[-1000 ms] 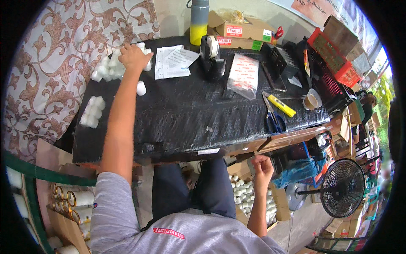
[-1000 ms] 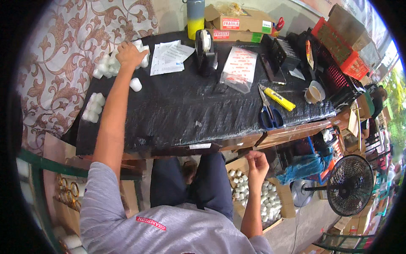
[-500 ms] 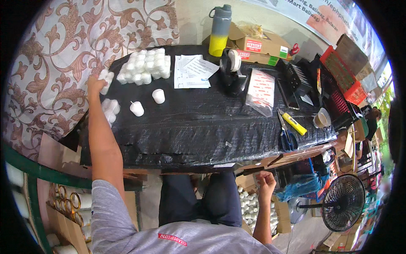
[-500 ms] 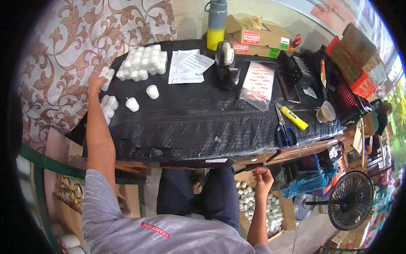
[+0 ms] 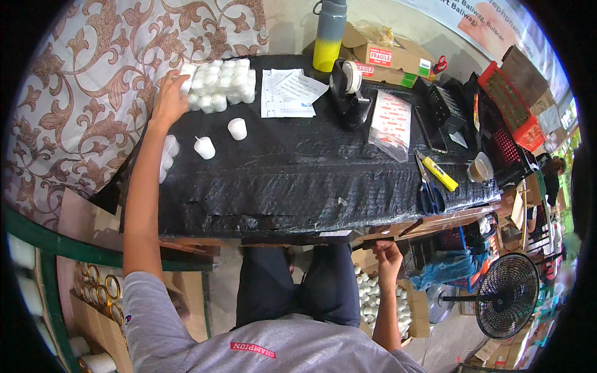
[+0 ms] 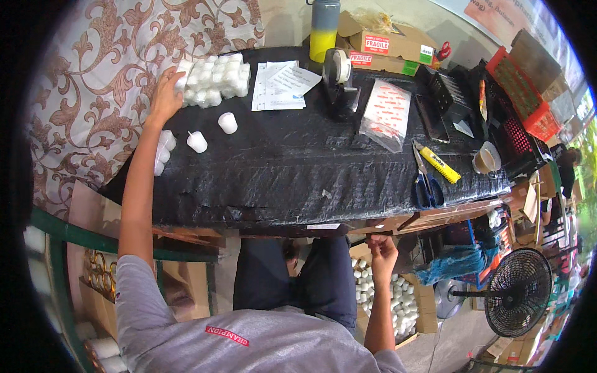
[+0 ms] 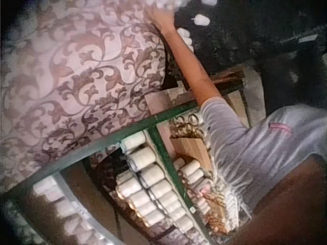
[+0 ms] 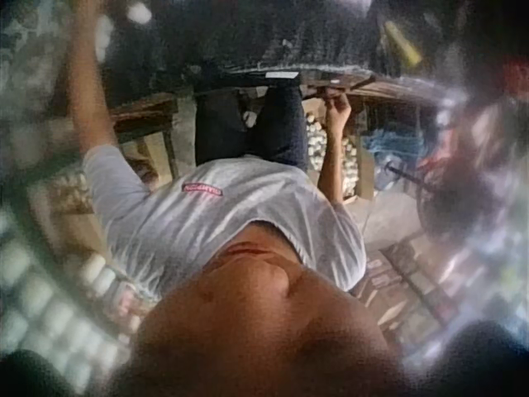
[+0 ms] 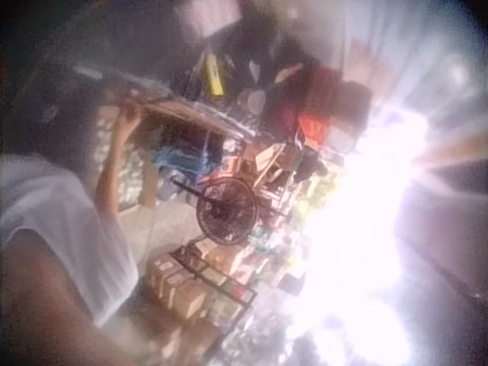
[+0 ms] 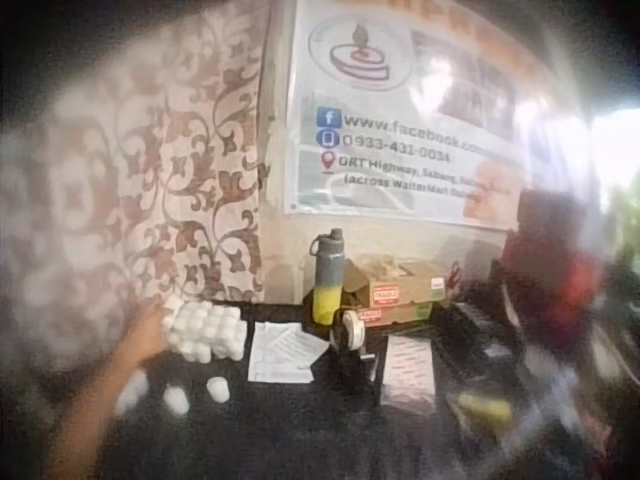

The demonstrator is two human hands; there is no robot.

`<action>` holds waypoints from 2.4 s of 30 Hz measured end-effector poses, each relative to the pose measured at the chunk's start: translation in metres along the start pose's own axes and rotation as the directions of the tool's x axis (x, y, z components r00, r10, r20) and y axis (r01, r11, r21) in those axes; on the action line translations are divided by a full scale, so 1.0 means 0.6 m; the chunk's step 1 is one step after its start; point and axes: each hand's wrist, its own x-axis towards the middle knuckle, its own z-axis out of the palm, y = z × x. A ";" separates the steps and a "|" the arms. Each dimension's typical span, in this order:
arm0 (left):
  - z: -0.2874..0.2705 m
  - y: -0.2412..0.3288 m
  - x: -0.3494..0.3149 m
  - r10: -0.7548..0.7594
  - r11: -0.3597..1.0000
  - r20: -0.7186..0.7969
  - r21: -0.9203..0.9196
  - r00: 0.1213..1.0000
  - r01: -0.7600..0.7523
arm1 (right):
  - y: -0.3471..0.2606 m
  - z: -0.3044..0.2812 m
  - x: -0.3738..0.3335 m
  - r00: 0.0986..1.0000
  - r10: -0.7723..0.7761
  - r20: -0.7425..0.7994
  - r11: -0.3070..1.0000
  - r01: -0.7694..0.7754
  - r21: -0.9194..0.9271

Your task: The person arranges small white candles on a table, places them into clear plastic bags, and seals the bags. They repeatedly gather candles from a box on the floor and continue packaging them in groups.

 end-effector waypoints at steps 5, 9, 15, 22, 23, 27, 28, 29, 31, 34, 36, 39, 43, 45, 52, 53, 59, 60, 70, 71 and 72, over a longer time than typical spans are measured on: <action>0.038 -0.022 0.006 0.073 0.985 -0.043 0.163 0.996 -0.065 | 0.005 -0.008 -0.016 0.999 -0.017 -0.033 0.999 0.016 -0.032; 0.045 -0.031 0.018 0.054 0.987 -0.021 0.155 0.998 -0.050 | 0.018 -0.038 -0.025 0.998 -0.036 -0.053 0.996 0.031 -0.079; 0.063 -0.015 0.023 -0.198 0.976 -0.034 0.082 0.980 0.201 | 0.035 -0.052 -0.054 0.993 0.064 -0.103 0.992 -0.074 -0.098; 0.061 -0.025 -0.006 -0.064 0.988 -0.058 0.139 0.996 0.071 | 0.067 -0.062 -0.081 0.995 0.062 -0.083 0.994 -0.070 -0.088; 0.054 -0.012 -0.008 0.019 0.992 -0.033 0.129 0.999 -0.015 | 0.078 -0.064 -0.085 0.993 0.081 -0.082 0.992 -0.089 -0.094; 0.037 0.045 0.000 0.136 0.989 0.135 0.040 0.982 -0.142 | 0.068 -0.056 -0.087 0.983 0.139 -0.118 0.975 -0.156 -0.157; 0.037 0.061 0.004 0.094 0.993 0.164 0.050 0.982 -0.103 | 0.062 -0.050 -0.087 0.988 0.113 -0.100 0.979 -0.128 -0.159; 0.042 0.069 0.009 0.050 0.996 0.190 0.061 0.981 -0.062 | 0.059 -0.047 -0.086 0.993 0.085 -0.083 0.982 -0.097 -0.162; 0.055 0.058 0.009 -0.008 0.990 0.154 0.140 0.988 -0.014 | 0.052 -0.043 -0.092 0.997 0.060 -0.051 0.978 -0.069 -0.195; 0.058 0.059 0.009 -0.022 0.991 0.138 0.132 0.990 0.003 | 0.050 -0.054 -0.109 0.996 0.090 -0.028 0.960 -0.094 -0.262; 0.038 0.113 0.023 -0.092 0.965 0.177 0.257 0.980 0.044 | 0.034 -0.068 -0.120 0.993 0.103 -0.051 0.952 -0.113 -0.285; 0.029 0.120 0.021 -0.078 0.943 0.153 0.332 0.985 0.023 | -0.047 -0.058 -0.098 0.992 -0.023 -0.128 0.921 -0.029 -0.388; 0.049 0.085 0.018 -0.044 0.963 0.174 0.269 0.984 -0.004 | -0.222 0.077 -0.010 0.877 -0.480 -0.027 0.812 0.433 -0.392; 0.047 0.080 0.014 -0.042 0.953 0.165 0.301 0.985 -0.010 | -0.316 0.180 0.048 0.763 -0.622 0.173 0.723 0.645 -0.248; 0.009 0.121 0.038 -0.054 0.988 0.189 0.150 0.981 0.026 | -0.347 0.494 0.375 0.735 -0.556 0.388 0.217 0.579 -0.786; 0.006 0.107 0.028 -0.024 0.984 0.138 0.176 0.990 0.000 | -0.356 0.510 0.385 0.784 -0.459 0.417 0.166 0.537 -0.827; 0.036 0.070 0.011 0.012 0.982 0.124 0.184 0.992 -0.035 | -0.351 0.545 0.421 0.782 -0.457 0.423 0.198 0.554 -0.809; 0.041 0.070 0.010 -0.008 0.984 0.132 0.176 0.991 -0.016 | -0.355 0.549 0.419 0.718 -0.544 0.435 0.156 0.595 -0.788; 0.049 0.095 0.024 -0.161 0.982 0.081 0.116 0.984 0.151 | -0.411 0.669 0.445 -0.055 -0.652 0.756 -0.298 0.936 -0.189; 0.049 0.084 0.021 -0.179 0.979 0.053 0.107 0.982 0.173 | -0.413 0.680 0.445 -0.111 -0.615 0.781 -0.292 0.952 -0.095; 0.050 0.075 0.018 -0.197 0.976 0.025 0.097 0.980 0.194 | -0.409 0.684 0.443 -0.069 -0.655 0.752 -0.264 0.954 -0.142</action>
